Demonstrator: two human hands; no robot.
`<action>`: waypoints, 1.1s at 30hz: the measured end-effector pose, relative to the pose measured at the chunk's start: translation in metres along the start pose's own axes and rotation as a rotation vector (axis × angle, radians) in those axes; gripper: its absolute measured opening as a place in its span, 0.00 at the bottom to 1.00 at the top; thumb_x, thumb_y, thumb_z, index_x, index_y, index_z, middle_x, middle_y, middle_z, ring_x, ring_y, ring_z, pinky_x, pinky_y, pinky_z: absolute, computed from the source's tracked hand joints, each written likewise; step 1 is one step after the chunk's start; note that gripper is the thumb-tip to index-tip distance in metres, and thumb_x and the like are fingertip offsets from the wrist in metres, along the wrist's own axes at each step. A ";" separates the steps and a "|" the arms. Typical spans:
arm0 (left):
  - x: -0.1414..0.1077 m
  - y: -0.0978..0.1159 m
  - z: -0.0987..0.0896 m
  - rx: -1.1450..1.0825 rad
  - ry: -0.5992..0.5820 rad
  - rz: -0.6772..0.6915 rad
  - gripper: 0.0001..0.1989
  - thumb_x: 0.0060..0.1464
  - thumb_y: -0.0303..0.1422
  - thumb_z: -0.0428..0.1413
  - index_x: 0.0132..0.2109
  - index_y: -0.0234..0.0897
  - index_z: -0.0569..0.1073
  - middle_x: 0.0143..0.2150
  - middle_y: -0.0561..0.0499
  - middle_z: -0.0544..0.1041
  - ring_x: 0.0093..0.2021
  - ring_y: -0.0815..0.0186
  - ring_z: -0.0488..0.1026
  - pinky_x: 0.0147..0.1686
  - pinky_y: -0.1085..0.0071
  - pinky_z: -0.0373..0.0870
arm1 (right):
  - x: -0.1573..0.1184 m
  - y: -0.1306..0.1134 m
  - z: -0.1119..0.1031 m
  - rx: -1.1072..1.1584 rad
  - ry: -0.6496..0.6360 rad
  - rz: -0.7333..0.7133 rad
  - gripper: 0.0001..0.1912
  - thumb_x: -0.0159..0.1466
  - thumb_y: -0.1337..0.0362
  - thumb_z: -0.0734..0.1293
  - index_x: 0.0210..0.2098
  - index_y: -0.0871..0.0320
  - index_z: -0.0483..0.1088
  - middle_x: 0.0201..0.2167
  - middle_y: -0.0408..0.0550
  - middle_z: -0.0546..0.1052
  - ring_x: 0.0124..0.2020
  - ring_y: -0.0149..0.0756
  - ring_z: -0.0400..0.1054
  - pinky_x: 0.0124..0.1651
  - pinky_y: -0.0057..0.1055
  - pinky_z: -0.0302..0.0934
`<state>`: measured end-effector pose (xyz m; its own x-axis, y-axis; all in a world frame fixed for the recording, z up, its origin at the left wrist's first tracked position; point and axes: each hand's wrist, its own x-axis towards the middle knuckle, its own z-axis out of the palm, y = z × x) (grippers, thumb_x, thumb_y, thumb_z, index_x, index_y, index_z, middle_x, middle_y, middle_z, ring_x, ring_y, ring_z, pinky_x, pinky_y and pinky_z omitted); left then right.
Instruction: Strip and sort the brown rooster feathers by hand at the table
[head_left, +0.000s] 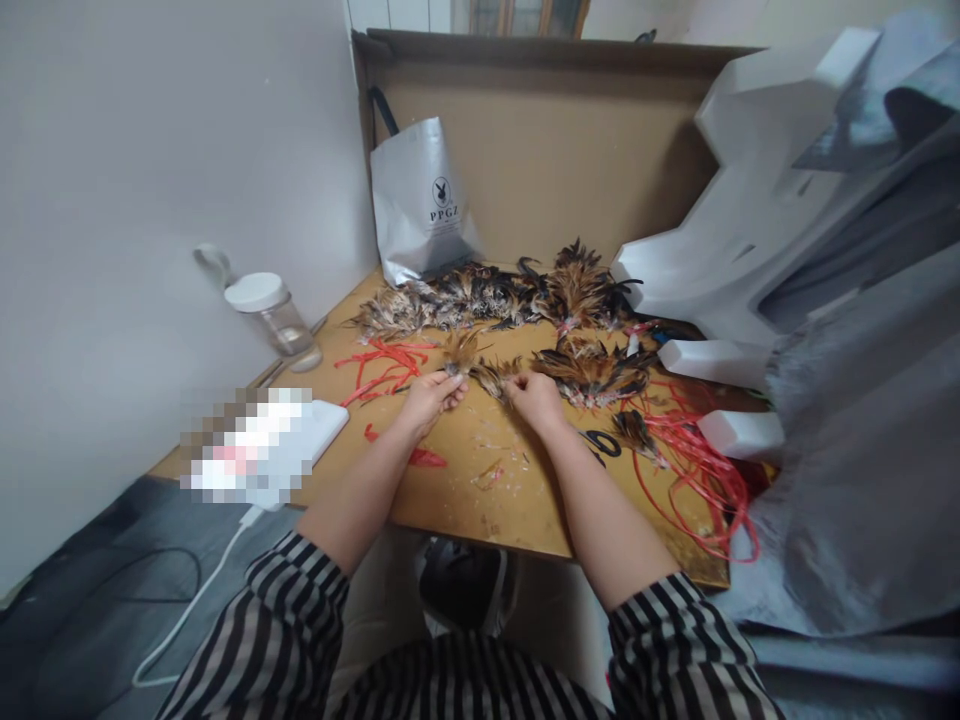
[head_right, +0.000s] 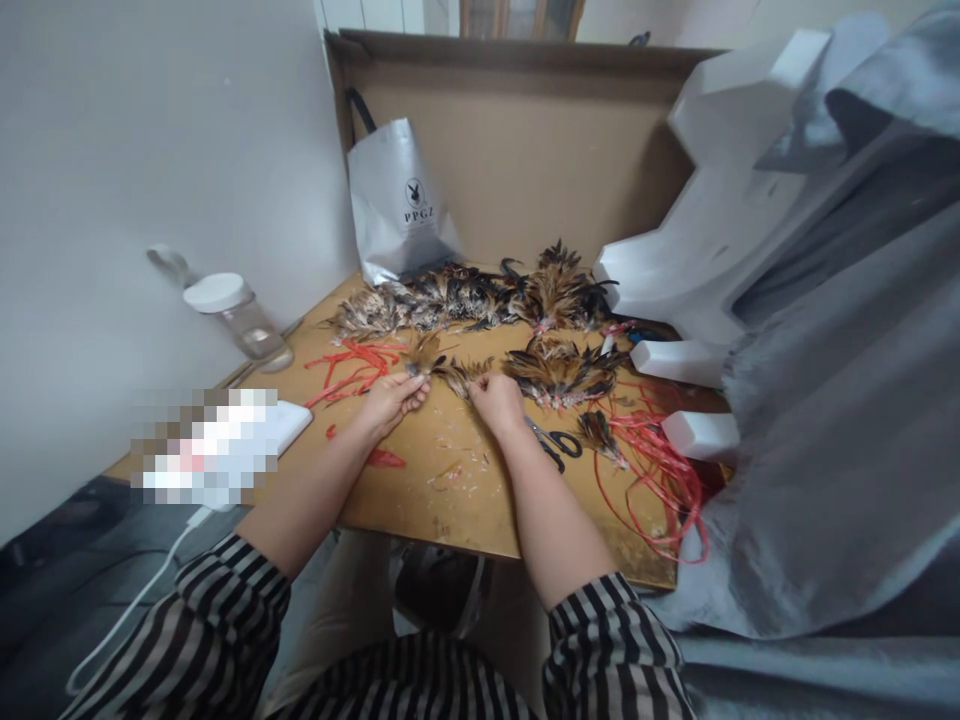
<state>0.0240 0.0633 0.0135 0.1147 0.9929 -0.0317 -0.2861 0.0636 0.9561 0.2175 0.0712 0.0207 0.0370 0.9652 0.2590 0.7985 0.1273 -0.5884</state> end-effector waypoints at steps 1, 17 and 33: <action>0.000 0.000 0.000 0.005 -0.008 -0.005 0.14 0.40 0.38 0.61 0.29 0.29 0.73 0.24 0.50 0.72 0.21 0.77 0.65 0.20 0.81 0.59 | 0.000 -0.001 0.001 -0.022 -0.002 0.018 0.14 0.54 0.54 0.62 0.24 0.57 0.73 0.21 0.48 0.73 0.24 0.34 0.64 0.27 0.27 0.51; -0.001 0.000 0.003 -0.159 -0.075 -0.082 0.12 0.42 0.33 0.61 0.34 0.29 0.74 0.31 0.47 0.75 0.25 0.77 0.68 0.23 0.82 0.62 | 0.004 -0.006 -0.003 0.837 -0.151 0.342 0.09 0.44 0.60 0.67 0.20 0.60 0.66 0.14 0.40 0.67 0.12 0.23 0.52 0.15 0.23 0.45; -0.009 0.003 0.010 -0.287 -0.242 -0.229 0.06 0.48 0.25 0.57 0.36 0.28 0.75 0.33 0.45 0.77 0.30 0.73 0.73 0.27 0.81 0.66 | -0.016 -0.046 0.012 1.082 -0.140 0.293 0.10 0.42 0.62 0.70 0.22 0.59 0.67 0.18 0.40 0.70 0.19 0.24 0.59 0.21 0.23 0.49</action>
<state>0.0317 0.0537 0.0197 0.4156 0.8999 -0.1318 -0.4761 0.3387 0.8116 0.1729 0.0529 0.0345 0.0155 0.9988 -0.0459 -0.1725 -0.0426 -0.9841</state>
